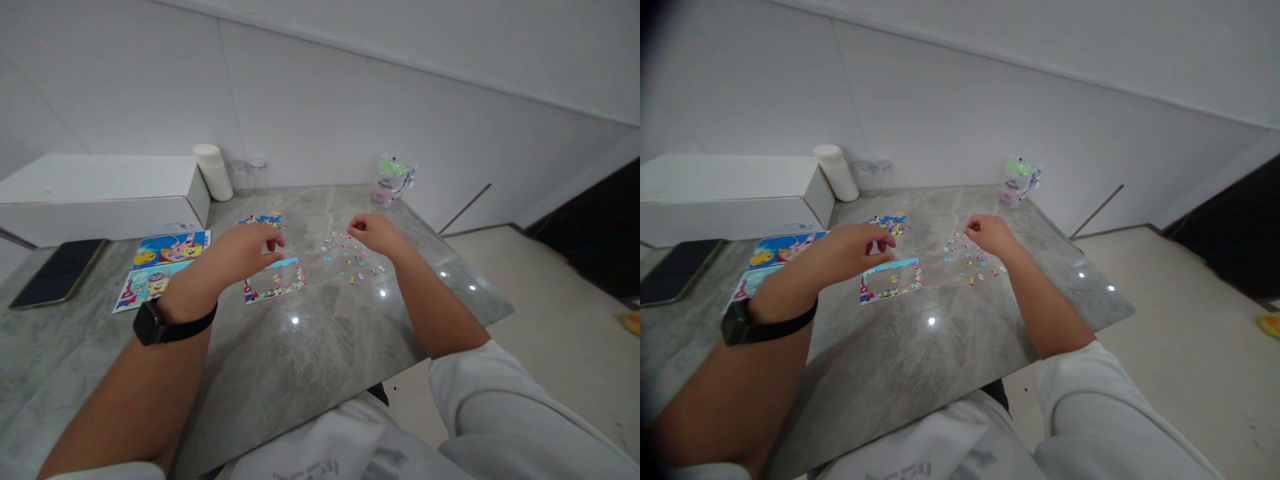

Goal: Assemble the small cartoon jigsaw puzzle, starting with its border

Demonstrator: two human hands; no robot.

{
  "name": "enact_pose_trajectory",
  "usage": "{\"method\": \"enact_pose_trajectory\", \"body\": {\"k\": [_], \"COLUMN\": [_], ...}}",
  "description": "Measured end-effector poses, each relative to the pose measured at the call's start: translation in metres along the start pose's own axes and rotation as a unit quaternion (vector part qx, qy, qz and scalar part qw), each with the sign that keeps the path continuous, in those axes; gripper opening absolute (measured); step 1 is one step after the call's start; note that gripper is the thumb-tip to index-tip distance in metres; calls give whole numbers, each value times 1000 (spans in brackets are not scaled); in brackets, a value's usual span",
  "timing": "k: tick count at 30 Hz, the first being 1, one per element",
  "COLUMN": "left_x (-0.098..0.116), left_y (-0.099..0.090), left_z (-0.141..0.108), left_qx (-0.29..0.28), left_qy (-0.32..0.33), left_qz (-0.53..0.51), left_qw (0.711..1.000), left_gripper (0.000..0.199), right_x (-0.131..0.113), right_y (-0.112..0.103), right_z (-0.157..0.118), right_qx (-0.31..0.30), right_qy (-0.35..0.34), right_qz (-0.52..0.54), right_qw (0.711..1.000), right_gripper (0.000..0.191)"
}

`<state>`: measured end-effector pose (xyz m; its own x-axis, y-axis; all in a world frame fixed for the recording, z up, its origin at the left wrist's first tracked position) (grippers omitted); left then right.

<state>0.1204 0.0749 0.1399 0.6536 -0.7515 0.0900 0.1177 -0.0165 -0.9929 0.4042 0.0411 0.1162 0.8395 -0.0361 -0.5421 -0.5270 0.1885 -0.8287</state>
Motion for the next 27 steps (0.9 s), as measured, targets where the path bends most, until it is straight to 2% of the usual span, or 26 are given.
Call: {"method": "enact_pose_trajectory", "body": {"k": [3,5,9,11,15,22,25,27], "left_x": [36,69,145,165,174,175,177,178], "left_y": [21,46,93,106,119,132,134,135], "left_z": [4,3,-11,-15,-12,-8,-10,-10], "left_qx": [-7,-44,-108,-108,-96,-98,-93,-92], "left_qy": [54,81,177,195,189,167,169,171], "left_qz": [0,-6,-3,2,20,38,30,26], "left_qw": [998,996,978,975,977,980,981,981], "left_gripper": [26,24,23,25,26,23,25,25], "right_x": [36,52,61,59,66,106,110,102], "right_y": [12,17,36,43,33,-4,-7,-1], "right_z": [-17,-25,-31,-31,-32,-35,-37,-37], "right_qx": [-7,10,16,3,24,85,71,39], "right_qy": [40,50,37,23,16,64,71,46], "right_qz": [-15,-15,-1,12,21,-9,-11,-4], "right_qw": [999,999,999,1000,999,994,995,998], "right_gripper": [15,16,16,16,15,16,17,16]}}
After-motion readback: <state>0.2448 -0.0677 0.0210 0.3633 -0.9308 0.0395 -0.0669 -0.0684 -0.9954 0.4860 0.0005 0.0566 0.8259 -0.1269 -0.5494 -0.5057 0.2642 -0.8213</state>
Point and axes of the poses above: each hand's wrist, its own z-axis towards the middle knuckle, its own y-axis out of the palm, x = y × z, the point moved 9 cm from there along z, towards the middle knuckle, and after that the axes turned 9 degrees about z, right-handed, at the moved point
